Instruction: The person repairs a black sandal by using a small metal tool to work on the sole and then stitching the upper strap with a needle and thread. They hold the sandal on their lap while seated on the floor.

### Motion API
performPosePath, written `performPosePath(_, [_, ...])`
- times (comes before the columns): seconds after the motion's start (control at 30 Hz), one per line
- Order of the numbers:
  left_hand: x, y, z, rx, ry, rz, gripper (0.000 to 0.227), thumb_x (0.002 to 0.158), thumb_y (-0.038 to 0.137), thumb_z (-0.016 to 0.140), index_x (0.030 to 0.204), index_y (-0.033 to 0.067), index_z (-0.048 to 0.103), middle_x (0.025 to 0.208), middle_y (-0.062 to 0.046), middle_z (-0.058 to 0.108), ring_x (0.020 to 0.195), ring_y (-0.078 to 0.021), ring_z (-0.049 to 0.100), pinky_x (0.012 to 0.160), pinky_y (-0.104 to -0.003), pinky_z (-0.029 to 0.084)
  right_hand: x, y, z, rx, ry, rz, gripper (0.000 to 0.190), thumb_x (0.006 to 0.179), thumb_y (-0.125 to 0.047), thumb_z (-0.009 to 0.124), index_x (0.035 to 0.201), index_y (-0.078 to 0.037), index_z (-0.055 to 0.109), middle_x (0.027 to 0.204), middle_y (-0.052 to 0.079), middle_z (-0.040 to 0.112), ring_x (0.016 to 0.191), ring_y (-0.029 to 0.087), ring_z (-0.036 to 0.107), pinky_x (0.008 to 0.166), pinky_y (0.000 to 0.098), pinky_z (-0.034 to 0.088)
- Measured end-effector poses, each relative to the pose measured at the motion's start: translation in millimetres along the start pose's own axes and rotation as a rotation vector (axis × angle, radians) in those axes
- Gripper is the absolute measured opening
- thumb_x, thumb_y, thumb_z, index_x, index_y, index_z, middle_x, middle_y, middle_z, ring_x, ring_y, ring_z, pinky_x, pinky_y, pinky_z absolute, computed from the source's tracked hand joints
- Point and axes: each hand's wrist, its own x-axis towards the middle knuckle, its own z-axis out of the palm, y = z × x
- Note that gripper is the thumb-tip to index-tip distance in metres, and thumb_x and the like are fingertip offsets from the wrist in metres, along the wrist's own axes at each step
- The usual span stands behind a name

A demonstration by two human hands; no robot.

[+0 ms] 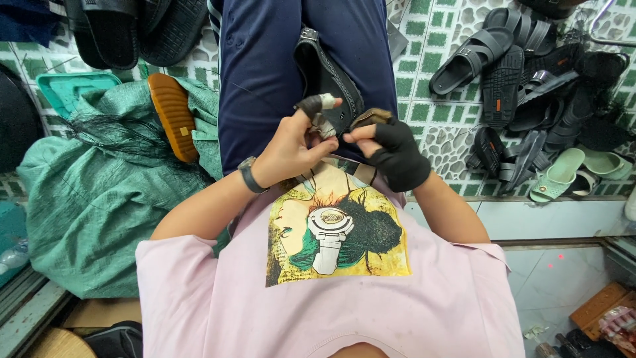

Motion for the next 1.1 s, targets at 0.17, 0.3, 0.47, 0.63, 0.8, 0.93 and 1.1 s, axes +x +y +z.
performPosePath(0.17, [-1.8, 7.4, 4.6, -0.214, 0.060, 0.027, 0.048, 0.083, 0.004, 0.074, 0.126, 0.0061, 0.053, 0.082, -0.009, 0.070, 0.057, -0.0082, 0.051, 0.046, -0.024, 0.046, 8.2, -8.3, 14.3, -0.482, 0.096, -0.138, 0.018, 0.078, -0.001, 0.078, 0.095, -0.005, 0.074, 0.092, 0.020, 0.067, 0.084, 0.037, 0.066, 0.071, 0.0442, 0.053])
performPosePath(0.3, [8.9, -26.2, -18.6, 0.636, 0.245, 0.505, 0.024, 0.083, 0.029, 0.077, 0.092, 0.0082, 0.070, 0.078, -0.008, 0.052, 0.076, -0.0249, 0.054, 0.064, -0.032, 0.050, -43.7, -4.4, -22.4, -0.016, 0.074, -0.075, 0.009, 0.073, -0.003, 0.074, 0.076, 0.002, 0.068, 0.082, 0.019, 0.060, 0.082, 0.034, 0.057, 0.076, 0.0423, 0.047])
performPosePath(0.47, [5.4, -13.6, -138.2, 1.067, 0.487, 0.297, 0.012, 0.095, 0.006, 0.073, 0.094, 0.0132, 0.083, 0.091, -0.016, 0.048, 0.089, -0.0331, 0.044, 0.072, -0.044, 0.039, -132.6, -60.5, -145.6, 0.568, 0.419, -0.366, 0.022, 0.104, -0.035, 0.039, 0.094, -0.015, 0.042, 0.092, 0.005, 0.069, 0.066, 0.015, 0.057, 0.048, 0.0281, 0.050])
performPosePath(0.63, [14.1, 18.7, -73.9, 0.931, 0.393, 0.314, 0.043, 0.075, 0.000, 0.060, 0.118, -0.0066, 0.054, 0.118, -0.025, 0.041, 0.103, -0.0407, 0.035, 0.087, -0.050, 0.031, -50.2, 0.3, -82.6, -0.732, 0.485, -0.418, 0.049, 0.085, -0.012, 0.064, 0.128, -0.003, 0.043, 0.115, 0.018, 0.050, 0.099, 0.033, 0.057, 0.092, 0.0422, 0.047])
performPosePath(0.8, [5.1, 2.1, -24.4, 1.173, -0.066, 0.466, 0.024, 0.091, 0.025, 0.068, 0.072, 0.0089, 0.069, 0.137, -0.020, 0.055, 0.139, -0.0400, 0.028, 0.118, -0.050, 0.021, -21.8, 1.9, -22.3, -0.696, -0.023, -0.017, 0.054, 0.083, -0.003, 0.077, 0.131, -0.006, 0.051, 0.099, 0.008, 0.065, 0.061, 0.011, 0.051, 0.067, 0.0275, 0.049])
performPosePath(0.93, [22.6, 53.7, -33.0, 0.010, -0.262, 0.300, 0.029, 0.098, 0.020, 0.053, 0.076, 0.0013, 0.059, 0.113, -0.013, 0.059, 0.114, -0.0309, 0.054, 0.098, -0.045, 0.043, 6.5, -19.2, -27.8, -1.160, -0.143, -0.487, 0.019, 0.096, -0.021, 0.062, 0.110, -0.010, 0.068, 0.066, 0.005, 0.049, 0.050, 0.024, 0.042, 0.046, 0.0367, 0.034])
performPosePath(1.1, [46.4, 23.7, -42.2, -0.196, -0.232, 0.145, 0.025, 0.100, 0.021, 0.050, 0.088, 0.0063, 0.065, 0.086, -0.003, 0.066, 0.078, -0.0135, 0.063, 0.073, -0.026, 0.052, 18.3, -4.9, -44.1, -1.238, -0.338, -0.506, 0.041, 0.098, -0.006, 0.061, 0.138, -0.014, 0.053, 0.061, -0.001, 0.042, 0.049, 0.020, 0.040, 0.043, 0.0341, 0.030])
